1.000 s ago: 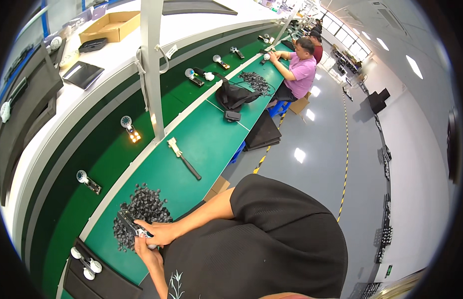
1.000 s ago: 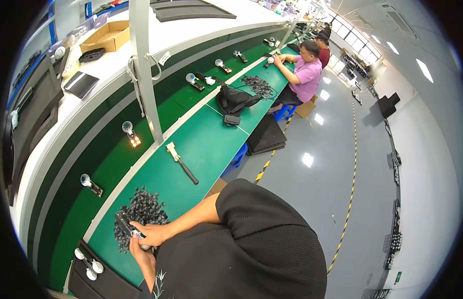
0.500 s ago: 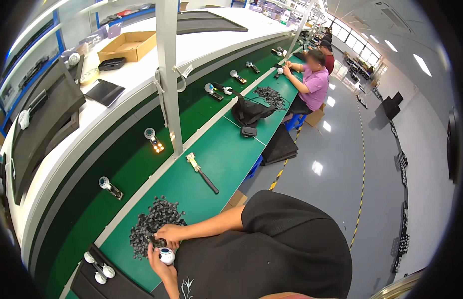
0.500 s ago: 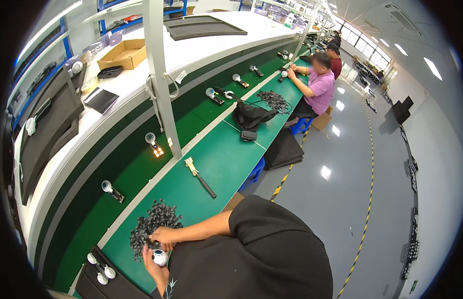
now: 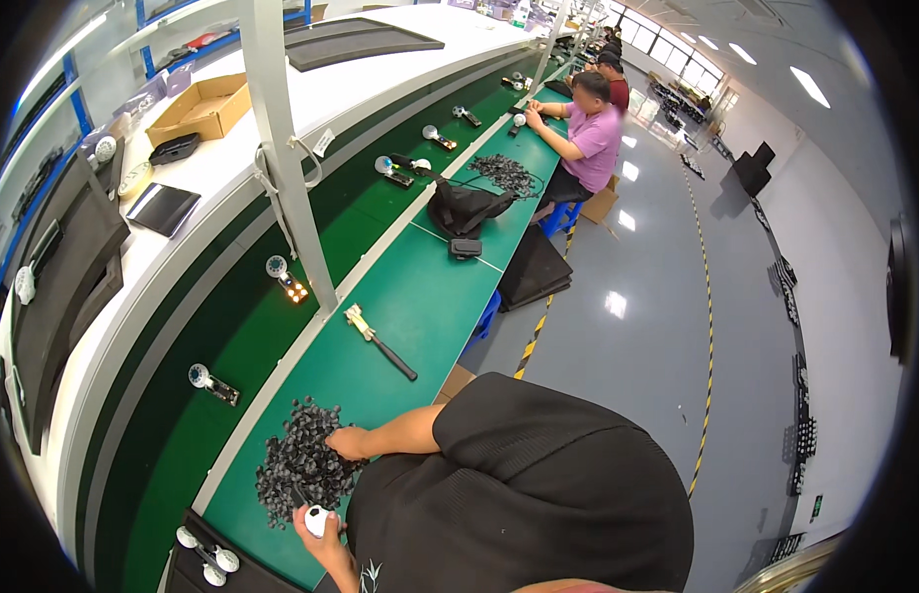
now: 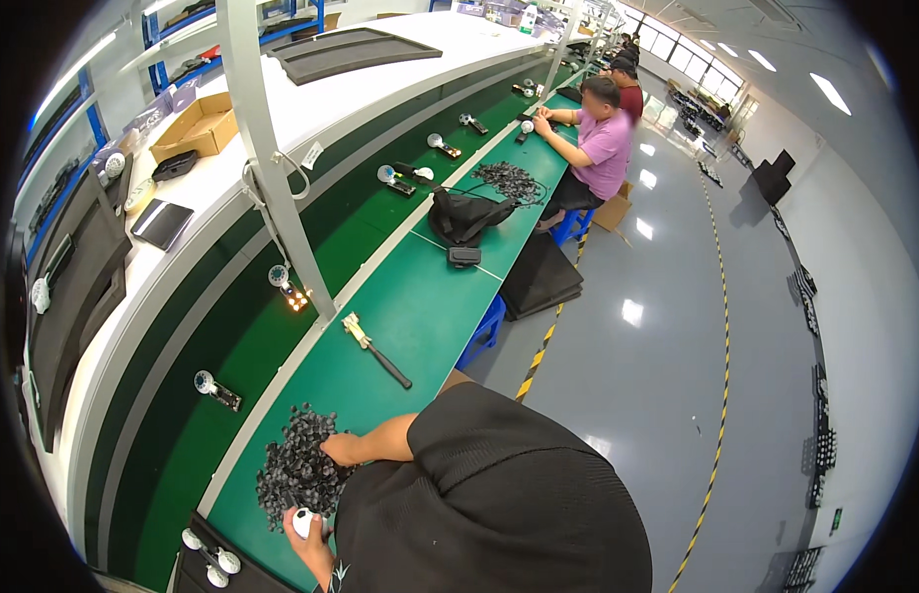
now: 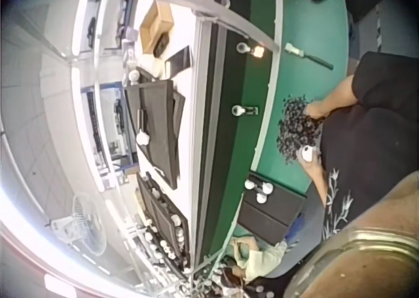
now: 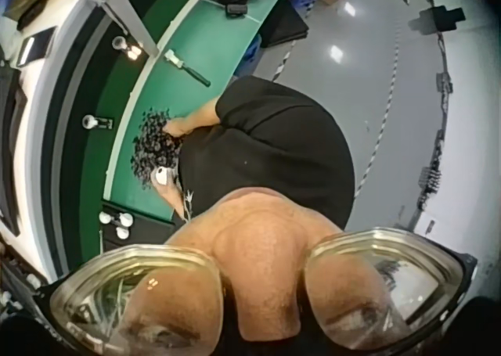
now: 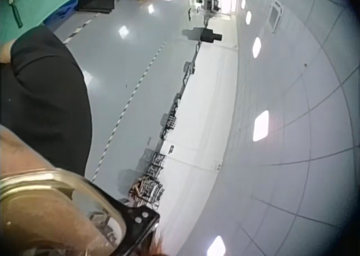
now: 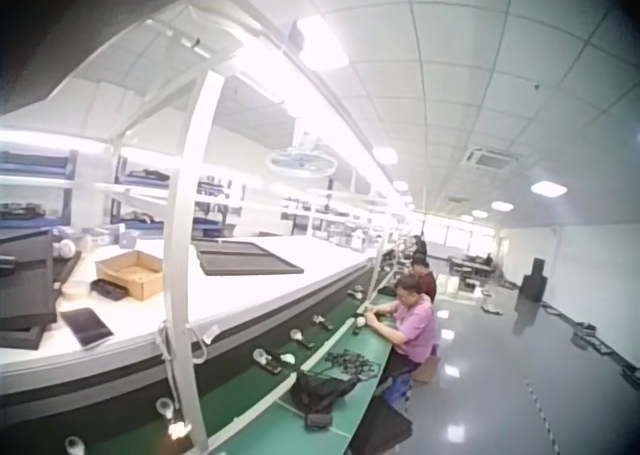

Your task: Assembling electronic components and light fixtures at a manual assembly station.

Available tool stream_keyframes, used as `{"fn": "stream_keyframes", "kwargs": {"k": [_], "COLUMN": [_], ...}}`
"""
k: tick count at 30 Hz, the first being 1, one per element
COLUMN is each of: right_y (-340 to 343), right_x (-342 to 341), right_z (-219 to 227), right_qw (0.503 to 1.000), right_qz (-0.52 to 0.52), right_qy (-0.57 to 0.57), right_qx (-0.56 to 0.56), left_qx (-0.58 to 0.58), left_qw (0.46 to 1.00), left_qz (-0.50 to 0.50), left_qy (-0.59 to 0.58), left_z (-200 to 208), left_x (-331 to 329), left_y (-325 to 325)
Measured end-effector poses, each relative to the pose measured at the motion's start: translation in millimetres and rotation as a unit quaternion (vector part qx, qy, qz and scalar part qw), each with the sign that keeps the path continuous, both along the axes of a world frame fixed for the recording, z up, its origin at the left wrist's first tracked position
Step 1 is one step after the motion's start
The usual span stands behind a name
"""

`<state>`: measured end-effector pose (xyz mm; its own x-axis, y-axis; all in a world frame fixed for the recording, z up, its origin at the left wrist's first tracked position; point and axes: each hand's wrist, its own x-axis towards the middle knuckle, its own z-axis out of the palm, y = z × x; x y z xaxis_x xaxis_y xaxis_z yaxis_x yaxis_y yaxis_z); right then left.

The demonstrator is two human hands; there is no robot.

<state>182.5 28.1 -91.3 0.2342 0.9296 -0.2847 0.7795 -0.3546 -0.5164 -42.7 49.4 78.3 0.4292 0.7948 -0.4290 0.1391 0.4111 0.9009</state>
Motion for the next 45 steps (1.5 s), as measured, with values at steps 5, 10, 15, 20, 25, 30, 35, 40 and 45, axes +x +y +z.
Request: {"fn": "stream_keyframes", "kwargs": {"k": [5,10,15,20,25,30,35,40,45], "right_y": [6,9,15,11,18,24,29,19,11], "right_x": [-1,-5,1,-3,-6,-13,-17,-26,-42], "right_z": [3,17,21,42,79,126,174,215,262], "right_qw": [0.999,0.999,0.998,0.959,0.768,0.625,0.611,0.581,0.629], "right_qz": [0.036,0.050,0.049,-0.045,-0.206,-0.253,-0.214,-0.180,-0.204], "right_qy": [-0.021,-0.016,0.026,0.279,0.606,0.738,0.761,0.787,0.748], "right_qx": [0.002,0.004,-0.025,-0.019,-0.009,0.027,0.042,0.104,0.056], "left_qx": [0.091,0.160,0.313,0.382,0.175,-0.050,-0.129,-0.177,-0.048], "left_qw": [0.994,0.985,0.945,0.924,0.961,0.946,0.933,0.919,0.948], "left_qz": [-0.037,-0.052,-0.083,-0.014,0.118,0.139,0.158,0.155,0.151], "left_qy": [-0.052,-0.025,0.032,-0.004,-0.177,-0.288,-0.295,-0.315,-0.276], "left_z": [8,39,50,28,41,55,44,53,37], "left_x": [-1,9,-5,-12,6,28,31,41,38], "left_y": [2,5,23,51,52,36,38,40,38]}}
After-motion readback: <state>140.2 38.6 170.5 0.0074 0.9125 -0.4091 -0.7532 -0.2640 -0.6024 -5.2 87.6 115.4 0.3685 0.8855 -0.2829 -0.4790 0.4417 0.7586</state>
